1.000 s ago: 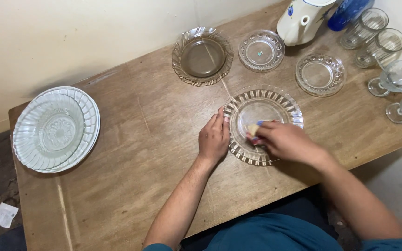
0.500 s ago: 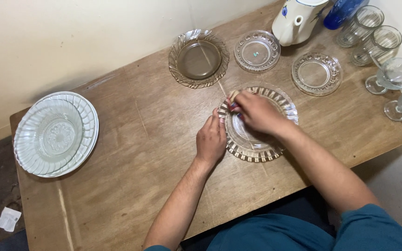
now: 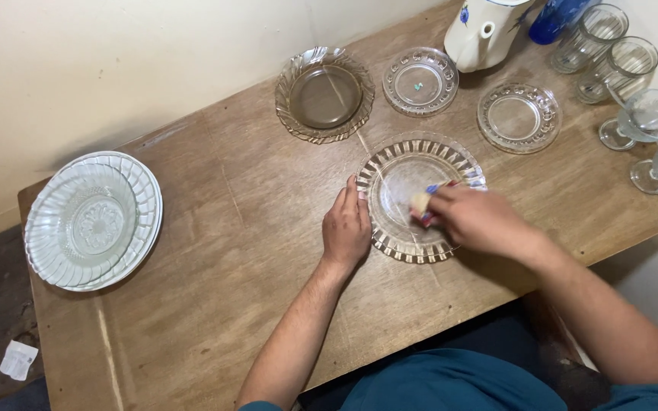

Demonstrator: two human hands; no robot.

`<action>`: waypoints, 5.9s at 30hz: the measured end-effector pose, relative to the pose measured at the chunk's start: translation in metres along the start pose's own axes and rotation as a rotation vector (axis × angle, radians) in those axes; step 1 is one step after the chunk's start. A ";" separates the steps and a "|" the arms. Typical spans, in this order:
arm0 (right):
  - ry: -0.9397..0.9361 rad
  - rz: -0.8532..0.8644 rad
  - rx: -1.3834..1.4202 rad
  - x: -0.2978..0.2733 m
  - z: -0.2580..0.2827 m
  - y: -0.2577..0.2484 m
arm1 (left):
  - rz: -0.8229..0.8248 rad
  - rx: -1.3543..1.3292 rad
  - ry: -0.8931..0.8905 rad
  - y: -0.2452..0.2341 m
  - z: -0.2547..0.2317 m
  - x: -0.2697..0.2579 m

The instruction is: The person wipes multiple glass plates and bowls with a colorful cloth on a wooden table. They handle each item individually, wiping the surfaces and edges, then stack the cleaned glassware on a paper plate.

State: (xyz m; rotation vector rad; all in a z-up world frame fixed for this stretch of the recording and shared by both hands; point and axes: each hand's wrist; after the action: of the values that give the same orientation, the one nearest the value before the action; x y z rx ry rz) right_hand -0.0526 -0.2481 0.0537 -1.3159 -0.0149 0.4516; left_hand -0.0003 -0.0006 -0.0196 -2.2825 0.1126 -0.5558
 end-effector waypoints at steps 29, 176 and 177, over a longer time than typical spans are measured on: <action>0.079 -0.083 -0.371 0.000 0.001 0.014 | 0.055 0.053 0.051 -0.018 -0.020 0.006; -0.511 -0.407 0.849 0.140 0.041 0.043 | 0.526 0.707 -0.085 -0.105 0.021 -0.003; -0.520 -0.402 0.841 0.139 0.042 0.042 | 0.496 0.711 -0.068 -0.108 0.025 -0.008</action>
State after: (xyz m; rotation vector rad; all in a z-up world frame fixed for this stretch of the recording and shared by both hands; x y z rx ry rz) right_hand 0.0505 -0.1561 -0.0080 -0.3292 -0.4673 0.3775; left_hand -0.0064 0.0941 0.0386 -1.5010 0.3713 -0.2018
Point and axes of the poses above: each hand's wrist, its own x-axis towards the middle knuckle, its own y-axis out of the palm, z = x × y, and after that the axes turned 5 degrees about x, right-handed
